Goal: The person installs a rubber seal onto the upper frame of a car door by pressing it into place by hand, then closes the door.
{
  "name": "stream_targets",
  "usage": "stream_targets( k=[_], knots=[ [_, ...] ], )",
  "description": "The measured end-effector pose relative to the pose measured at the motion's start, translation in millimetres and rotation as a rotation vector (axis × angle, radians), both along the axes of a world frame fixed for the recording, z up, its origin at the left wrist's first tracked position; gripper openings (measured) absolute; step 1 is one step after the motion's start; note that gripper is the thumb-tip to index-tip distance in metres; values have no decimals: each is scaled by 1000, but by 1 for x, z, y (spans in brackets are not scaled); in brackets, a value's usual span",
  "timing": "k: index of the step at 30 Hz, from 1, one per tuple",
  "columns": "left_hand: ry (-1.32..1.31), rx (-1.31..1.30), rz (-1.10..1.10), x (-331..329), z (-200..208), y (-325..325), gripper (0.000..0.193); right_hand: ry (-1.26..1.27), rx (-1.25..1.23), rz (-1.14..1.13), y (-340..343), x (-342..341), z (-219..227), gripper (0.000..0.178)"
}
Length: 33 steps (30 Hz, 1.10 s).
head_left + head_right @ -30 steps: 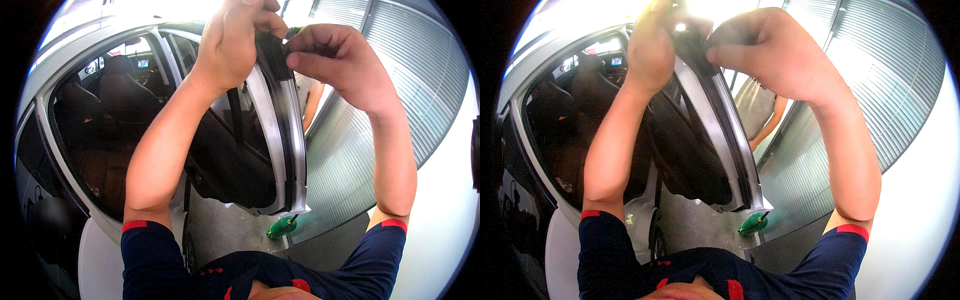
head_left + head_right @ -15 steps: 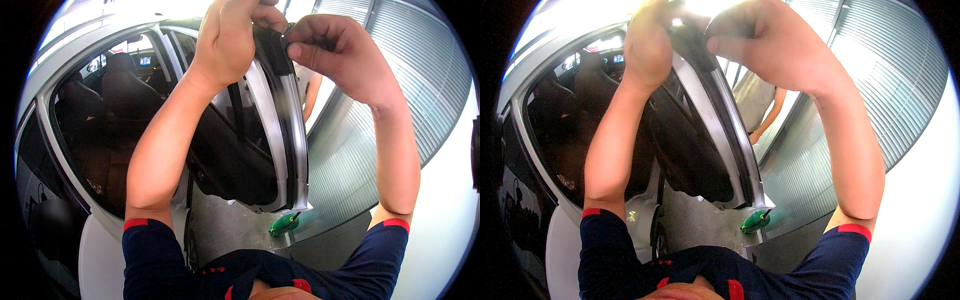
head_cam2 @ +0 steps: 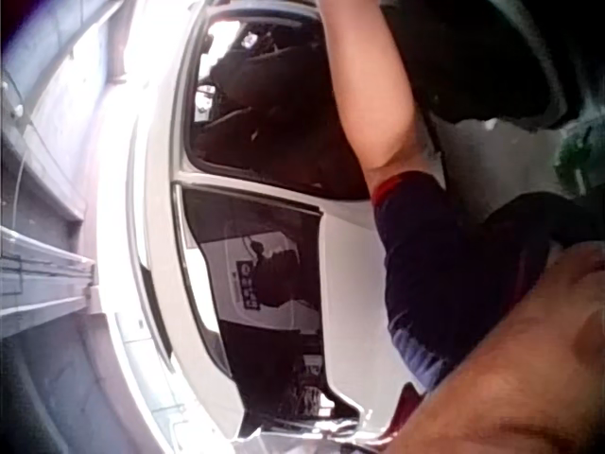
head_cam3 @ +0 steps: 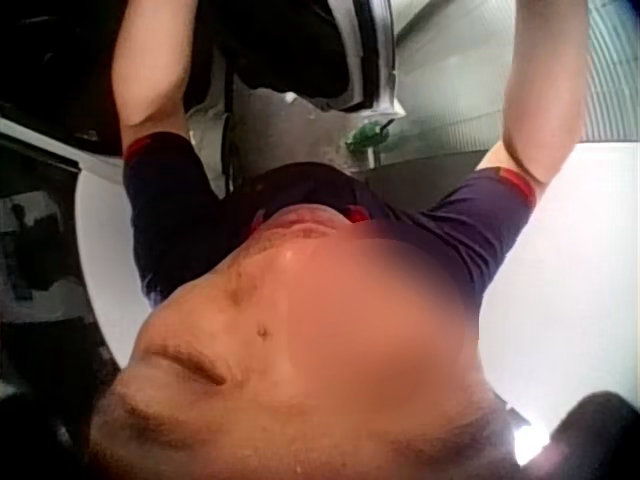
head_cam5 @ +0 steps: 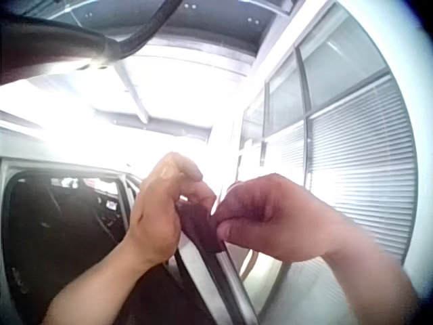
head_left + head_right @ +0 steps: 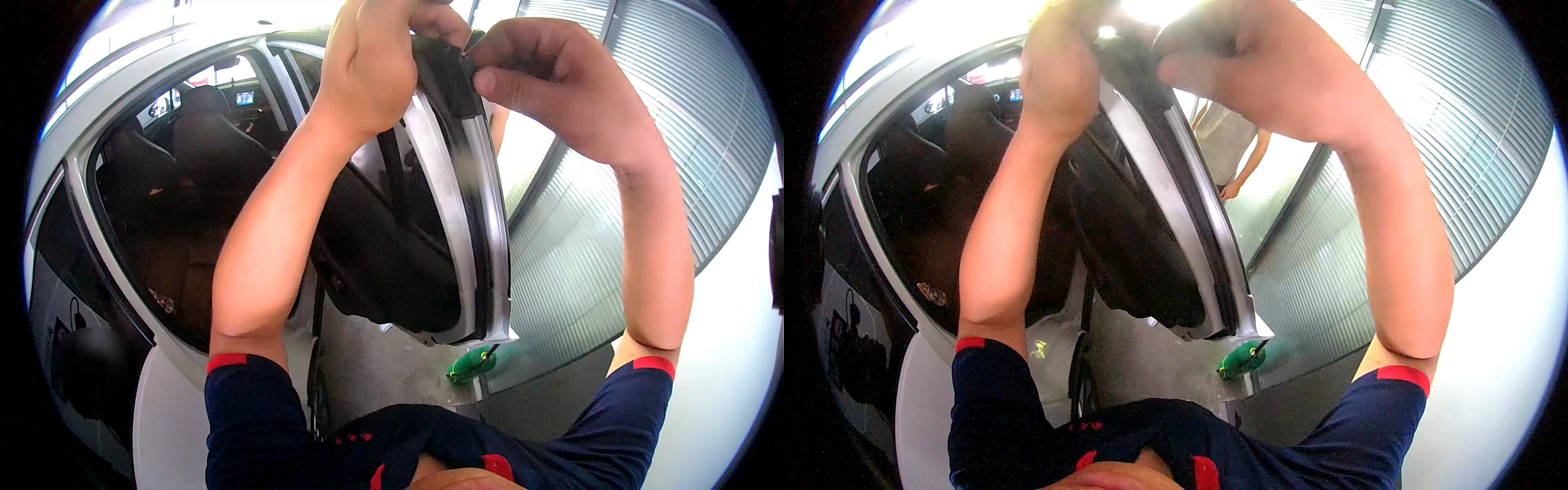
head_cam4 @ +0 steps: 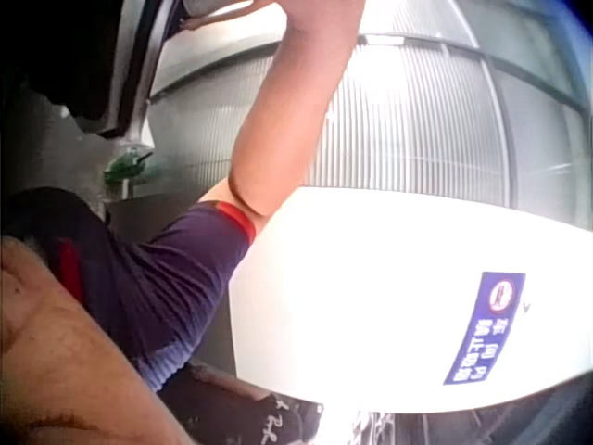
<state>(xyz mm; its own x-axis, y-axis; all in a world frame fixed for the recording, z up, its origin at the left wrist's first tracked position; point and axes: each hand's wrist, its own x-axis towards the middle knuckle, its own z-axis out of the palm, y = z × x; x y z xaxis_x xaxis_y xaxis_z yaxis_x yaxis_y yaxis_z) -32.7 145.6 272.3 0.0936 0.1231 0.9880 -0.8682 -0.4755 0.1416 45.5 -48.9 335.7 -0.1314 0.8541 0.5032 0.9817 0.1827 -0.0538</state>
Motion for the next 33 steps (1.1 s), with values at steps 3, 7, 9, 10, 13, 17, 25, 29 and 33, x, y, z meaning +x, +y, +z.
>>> stream_targets(
  k=[3, 7, 9, 10, 13, 17, 25, 29, 33],
  knots=[
    [-33, 49, -1, 3, 2, 5, 42, -47, 57, 6, -1, -1, -4, 15],
    [-112, 90, 120, 1, 4, 1, 43, 9, -36, 42, -2, 3, 2, 16],
    [-41, 29, 24, -3, 1, -6, 42, 16, 20, 72, 1, 7, -1, 17],
    [55, -42, -120, -5, -1, -8, 42, 14, 22, 74, 1, 5, -2, 17],
    [67, -28, -129, -2, -1, -2, 40, 21, 31, 30, 0, 3, -3, 17],
    [2, 42, -4, 2, 3, 4, 40, -3, 7, 94, 1, 7, 0, 17],
    [78, -25, -90, -6, 0, 6, 42, 12, -6, 134, 1, -5, 9, 15],
    [66, -54, -140, 0, 1, -4, 43, 527, -273, -54, -10, -24, 20, 9],
    [82, -51, -126, -3, 0, -2, 41, 419, -124, -43, -5, -17, 8, 9]
  ],
)
